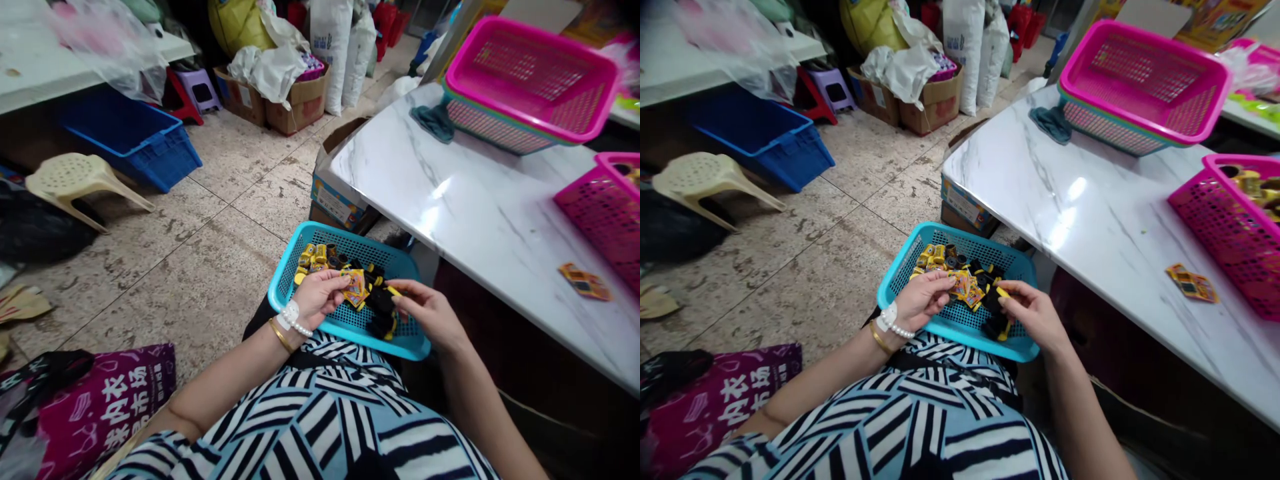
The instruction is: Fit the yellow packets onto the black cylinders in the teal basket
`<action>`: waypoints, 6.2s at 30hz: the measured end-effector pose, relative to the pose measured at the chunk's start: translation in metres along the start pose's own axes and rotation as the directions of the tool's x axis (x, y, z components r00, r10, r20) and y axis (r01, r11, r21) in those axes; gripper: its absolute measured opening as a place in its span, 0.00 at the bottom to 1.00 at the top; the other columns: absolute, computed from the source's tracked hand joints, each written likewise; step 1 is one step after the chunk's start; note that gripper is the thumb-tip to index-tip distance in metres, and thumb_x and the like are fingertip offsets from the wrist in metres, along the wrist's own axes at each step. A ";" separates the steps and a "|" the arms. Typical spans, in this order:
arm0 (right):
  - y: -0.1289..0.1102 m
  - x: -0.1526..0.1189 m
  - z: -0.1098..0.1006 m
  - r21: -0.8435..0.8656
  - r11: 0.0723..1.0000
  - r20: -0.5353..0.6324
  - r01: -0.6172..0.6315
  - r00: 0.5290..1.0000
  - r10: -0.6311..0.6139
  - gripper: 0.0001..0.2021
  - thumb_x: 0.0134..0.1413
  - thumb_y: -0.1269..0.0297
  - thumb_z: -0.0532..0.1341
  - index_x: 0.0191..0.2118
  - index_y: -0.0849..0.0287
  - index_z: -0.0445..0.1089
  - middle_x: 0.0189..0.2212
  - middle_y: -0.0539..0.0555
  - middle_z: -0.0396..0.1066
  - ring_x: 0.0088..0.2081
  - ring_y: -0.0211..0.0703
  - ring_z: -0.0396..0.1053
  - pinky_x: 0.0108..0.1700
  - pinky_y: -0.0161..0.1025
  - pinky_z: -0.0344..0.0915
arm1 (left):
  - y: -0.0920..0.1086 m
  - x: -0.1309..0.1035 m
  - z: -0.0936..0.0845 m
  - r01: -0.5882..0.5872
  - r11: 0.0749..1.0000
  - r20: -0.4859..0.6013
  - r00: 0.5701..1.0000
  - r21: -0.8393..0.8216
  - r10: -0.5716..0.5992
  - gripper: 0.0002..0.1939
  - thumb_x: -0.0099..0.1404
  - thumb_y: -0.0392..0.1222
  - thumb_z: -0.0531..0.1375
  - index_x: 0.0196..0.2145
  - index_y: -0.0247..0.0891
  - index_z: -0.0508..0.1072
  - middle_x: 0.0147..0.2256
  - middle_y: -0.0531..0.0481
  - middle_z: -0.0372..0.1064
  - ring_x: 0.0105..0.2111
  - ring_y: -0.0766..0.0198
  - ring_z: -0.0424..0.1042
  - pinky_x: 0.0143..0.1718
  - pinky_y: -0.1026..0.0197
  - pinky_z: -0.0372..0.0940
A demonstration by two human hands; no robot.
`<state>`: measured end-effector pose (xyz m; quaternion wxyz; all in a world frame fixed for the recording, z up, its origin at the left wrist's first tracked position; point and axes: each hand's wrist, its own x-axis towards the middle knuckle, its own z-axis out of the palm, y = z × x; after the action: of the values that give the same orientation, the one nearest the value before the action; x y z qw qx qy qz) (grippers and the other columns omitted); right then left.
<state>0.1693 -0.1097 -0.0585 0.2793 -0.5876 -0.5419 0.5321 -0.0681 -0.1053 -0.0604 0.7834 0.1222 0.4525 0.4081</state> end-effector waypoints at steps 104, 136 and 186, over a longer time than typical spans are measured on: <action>-0.047 -0.012 0.039 0.145 0.963 -0.215 0.229 0.957 -0.195 0.10 0.53 0.64 0.68 0.38 0.56 0.67 0.45 0.57 0.77 0.27 0.40 0.76 0.22 0.35 0.72 | -0.002 0.006 0.004 0.038 0.995 0.243 0.970 -0.087 -0.015 0.11 0.53 0.39 0.70 0.29 0.29 0.73 0.24 0.53 0.67 0.17 0.80 0.55 0.14 0.72 0.38; -0.026 -0.016 0.038 0.196 0.938 -0.228 0.286 0.944 -0.240 0.13 0.51 0.63 0.69 0.39 0.54 0.66 0.41 0.54 0.79 0.36 0.43 0.78 0.34 0.38 0.76 | -0.012 0.004 0.004 -0.041 0.994 0.208 0.978 0.098 0.020 0.17 0.55 0.49 0.68 0.34 0.32 0.74 0.16 0.57 0.63 0.15 0.76 0.58 0.15 0.71 0.46; 0.008 -0.028 0.041 0.371 0.902 -0.047 0.220 0.975 -0.218 0.13 0.48 0.66 0.71 0.42 0.49 0.78 0.42 0.52 0.73 0.31 0.41 0.74 0.31 0.43 0.77 | -0.013 0.006 0.002 -0.101 0.917 0.465 0.880 0.386 -0.099 0.22 0.58 0.56 0.65 0.35 0.34 0.68 0.28 0.48 0.73 0.19 0.72 0.68 0.22 0.68 0.60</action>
<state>0.1386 -0.1479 -0.0677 0.4452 -0.4602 -0.4927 0.5893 -0.0578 -0.1083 -0.0702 0.8285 0.3757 0.3197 0.2649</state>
